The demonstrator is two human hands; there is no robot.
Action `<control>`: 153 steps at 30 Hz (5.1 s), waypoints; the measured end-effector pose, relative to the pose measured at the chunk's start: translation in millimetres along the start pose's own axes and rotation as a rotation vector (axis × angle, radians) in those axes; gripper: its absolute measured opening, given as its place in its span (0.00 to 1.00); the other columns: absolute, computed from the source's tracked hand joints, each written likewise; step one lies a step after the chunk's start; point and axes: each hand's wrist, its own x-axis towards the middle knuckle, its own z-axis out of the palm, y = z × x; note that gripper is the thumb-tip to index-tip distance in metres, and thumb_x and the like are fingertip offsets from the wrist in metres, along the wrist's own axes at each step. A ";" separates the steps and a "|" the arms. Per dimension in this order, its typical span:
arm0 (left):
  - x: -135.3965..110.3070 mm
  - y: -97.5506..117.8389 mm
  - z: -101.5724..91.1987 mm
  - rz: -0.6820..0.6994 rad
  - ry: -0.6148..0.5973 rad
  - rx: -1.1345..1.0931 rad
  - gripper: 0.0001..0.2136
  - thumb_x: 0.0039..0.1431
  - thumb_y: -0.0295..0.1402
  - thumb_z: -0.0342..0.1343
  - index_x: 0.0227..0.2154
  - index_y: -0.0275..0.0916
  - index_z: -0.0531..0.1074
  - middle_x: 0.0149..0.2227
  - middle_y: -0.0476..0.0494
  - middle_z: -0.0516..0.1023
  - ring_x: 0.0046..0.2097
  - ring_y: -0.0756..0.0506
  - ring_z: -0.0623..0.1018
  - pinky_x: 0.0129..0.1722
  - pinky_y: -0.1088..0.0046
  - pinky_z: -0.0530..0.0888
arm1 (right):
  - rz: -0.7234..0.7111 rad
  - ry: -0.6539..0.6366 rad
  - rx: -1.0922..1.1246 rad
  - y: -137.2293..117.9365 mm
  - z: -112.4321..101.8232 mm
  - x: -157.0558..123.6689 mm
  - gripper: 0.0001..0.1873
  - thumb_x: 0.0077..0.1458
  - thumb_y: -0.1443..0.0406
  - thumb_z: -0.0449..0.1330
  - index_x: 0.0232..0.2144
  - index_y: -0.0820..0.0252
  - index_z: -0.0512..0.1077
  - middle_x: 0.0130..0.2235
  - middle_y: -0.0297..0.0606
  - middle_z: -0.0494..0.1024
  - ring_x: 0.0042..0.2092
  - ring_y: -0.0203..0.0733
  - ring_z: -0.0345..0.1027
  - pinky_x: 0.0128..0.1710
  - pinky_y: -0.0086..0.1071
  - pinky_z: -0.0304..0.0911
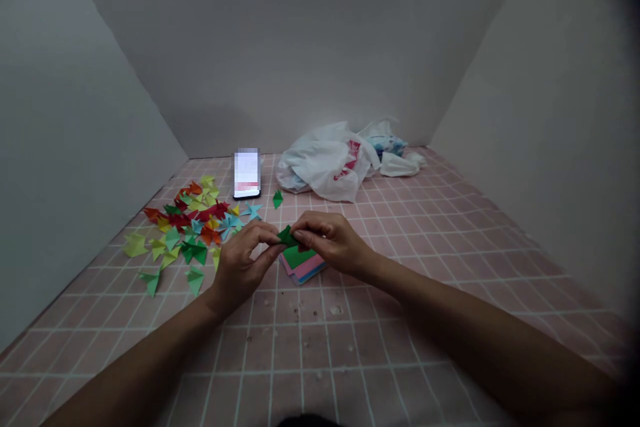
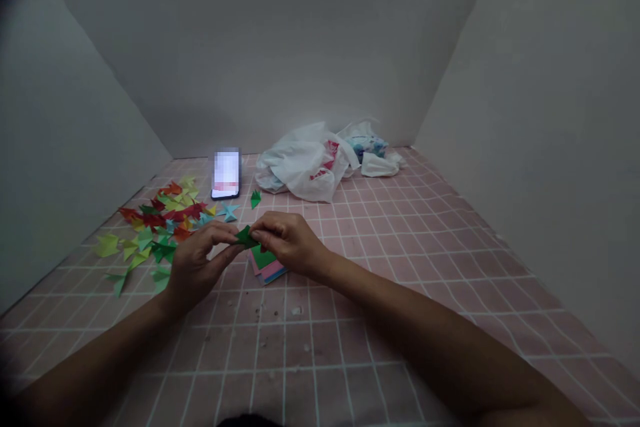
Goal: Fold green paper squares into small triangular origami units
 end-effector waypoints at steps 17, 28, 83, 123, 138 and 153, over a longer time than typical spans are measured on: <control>0.8 5.5 -0.2 0.007 0.025 0.054 0.05 0.60 0.24 0.62 0.36 0.40 0.73 0.34 0.44 0.80 0.38 0.46 0.81 0.38 0.70 0.77 | -0.168 0.059 -0.279 -4.4 4.8 -3.0 0.07 0.59 0.72 0.55 0.30 0.61 0.71 0.30 0.35 0.73 0.31 0.34 0.66 0.31 0.28 0.60; 0.5 18.1 -1.1 -0.482 0.021 -0.185 0.06 0.61 0.31 0.60 0.40 0.38 0.77 0.33 0.46 0.82 0.33 0.48 0.81 0.33 0.74 0.77 | -0.240 0.047 -0.367 -7.0 6.7 -3.3 0.08 0.58 0.73 0.54 0.28 0.59 0.65 0.29 0.34 0.68 0.30 0.35 0.62 0.31 0.29 0.57; 6.5 14.4 0.4 -0.965 -0.120 -0.701 0.08 0.56 0.37 0.64 0.31 0.38 0.82 0.28 0.47 0.80 0.30 0.50 0.76 0.33 0.75 0.74 | 0.298 -0.003 0.039 -6.6 7.6 -1.8 0.05 0.54 0.68 0.59 0.26 0.62 0.71 0.26 0.32 0.74 0.28 0.33 0.65 0.28 0.26 0.59; 10.5 19.1 -3.3 -0.901 -0.149 -0.534 0.06 0.54 0.35 0.63 0.29 0.38 0.80 0.27 0.50 0.79 0.28 0.52 0.75 0.29 0.78 0.73 | 0.386 -0.046 0.203 -6.4 8.0 -1.0 0.05 0.55 0.67 0.59 0.28 0.62 0.69 0.26 0.32 0.74 0.27 0.32 0.67 0.26 0.26 0.63; 12.9 22.8 -4.4 -0.874 -0.143 -0.502 0.05 0.53 0.35 0.64 0.29 0.39 0.79 0.28 0.49 0.79 0.29 0.50 0.76 0.30 0.76 0.75 | 0.279 -0.094 0.063 -9.0 4.5 -0.7 0.05 0.57 0.69 0.58 0.29 0.62 0.70 0.29 0.33 0.75 0.30 0.34 0.67 0.30 0.27 0.61; 16.2 25.3 -6.0 -0.853 -0.141 -0.465 0.05 0.54 0.34 0.63 0.29 0.39 0.79 0.28 0.48 0.79 0.30 0.50 0.76 0.30 0.76 0.75 | 0.201 -0.061 -0.020 -9.3 5.3 -1.5 0.05 0.58 0.70 0.58 0.28 0.61 0.70 0.29 0.33 0.74 0.30 0.34 0.66 0.31 0.28 0.60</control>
